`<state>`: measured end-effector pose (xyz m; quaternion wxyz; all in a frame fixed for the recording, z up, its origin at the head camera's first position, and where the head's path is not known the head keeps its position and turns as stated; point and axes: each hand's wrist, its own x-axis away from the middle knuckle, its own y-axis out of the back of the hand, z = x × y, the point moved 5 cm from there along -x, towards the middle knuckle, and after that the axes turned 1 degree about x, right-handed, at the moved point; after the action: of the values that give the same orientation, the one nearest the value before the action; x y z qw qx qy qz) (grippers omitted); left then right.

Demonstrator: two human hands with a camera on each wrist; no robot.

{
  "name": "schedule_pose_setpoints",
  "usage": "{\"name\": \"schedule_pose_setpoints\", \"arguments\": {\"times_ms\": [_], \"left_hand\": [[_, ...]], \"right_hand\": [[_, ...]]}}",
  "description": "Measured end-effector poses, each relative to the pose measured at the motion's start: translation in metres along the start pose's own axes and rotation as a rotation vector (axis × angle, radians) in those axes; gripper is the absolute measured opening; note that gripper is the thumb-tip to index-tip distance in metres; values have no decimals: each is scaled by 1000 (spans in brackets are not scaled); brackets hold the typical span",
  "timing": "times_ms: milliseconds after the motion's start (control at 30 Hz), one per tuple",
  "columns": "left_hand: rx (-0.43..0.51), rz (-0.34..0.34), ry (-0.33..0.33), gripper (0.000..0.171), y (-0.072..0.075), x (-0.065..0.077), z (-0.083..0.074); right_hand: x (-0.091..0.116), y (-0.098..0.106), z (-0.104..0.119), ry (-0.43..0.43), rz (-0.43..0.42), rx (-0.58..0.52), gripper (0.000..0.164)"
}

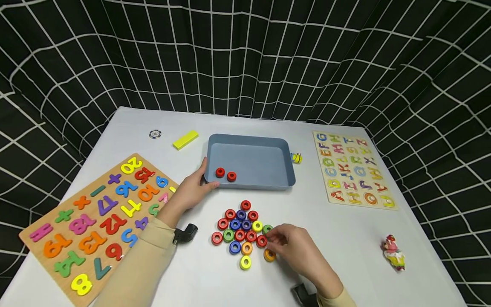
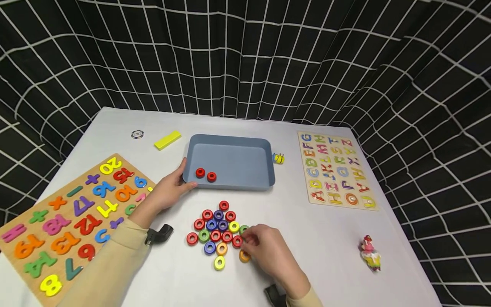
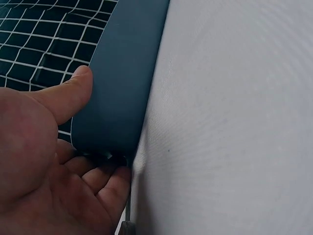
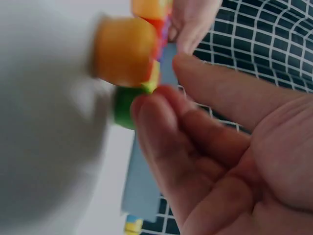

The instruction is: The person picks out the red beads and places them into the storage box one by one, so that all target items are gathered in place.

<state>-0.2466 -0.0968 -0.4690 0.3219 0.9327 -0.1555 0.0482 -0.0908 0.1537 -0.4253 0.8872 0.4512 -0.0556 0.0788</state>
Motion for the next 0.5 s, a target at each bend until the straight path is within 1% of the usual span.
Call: {"name": "schedule_pose_setpoints", "arguments": {"times_ms": [67, 200, 367, 500], "left_hand": [[-1, -5, 8, 91, 3, 0, 2], [4, -11, 25, 91, 5, 0, 5], [11, -3, 13, 91, 3, 1, 4], [20, 7, -6, 91, 1, -1, 0]], "right_hand": [[2, -5, -3, -17, -30, 21, 17], [1, -13, -3, -31, -77, 34, 25], [-1, -21, 3, -23, -97, 77, 28], [0, -21, 8, -31, -89, 121, 27]]}}
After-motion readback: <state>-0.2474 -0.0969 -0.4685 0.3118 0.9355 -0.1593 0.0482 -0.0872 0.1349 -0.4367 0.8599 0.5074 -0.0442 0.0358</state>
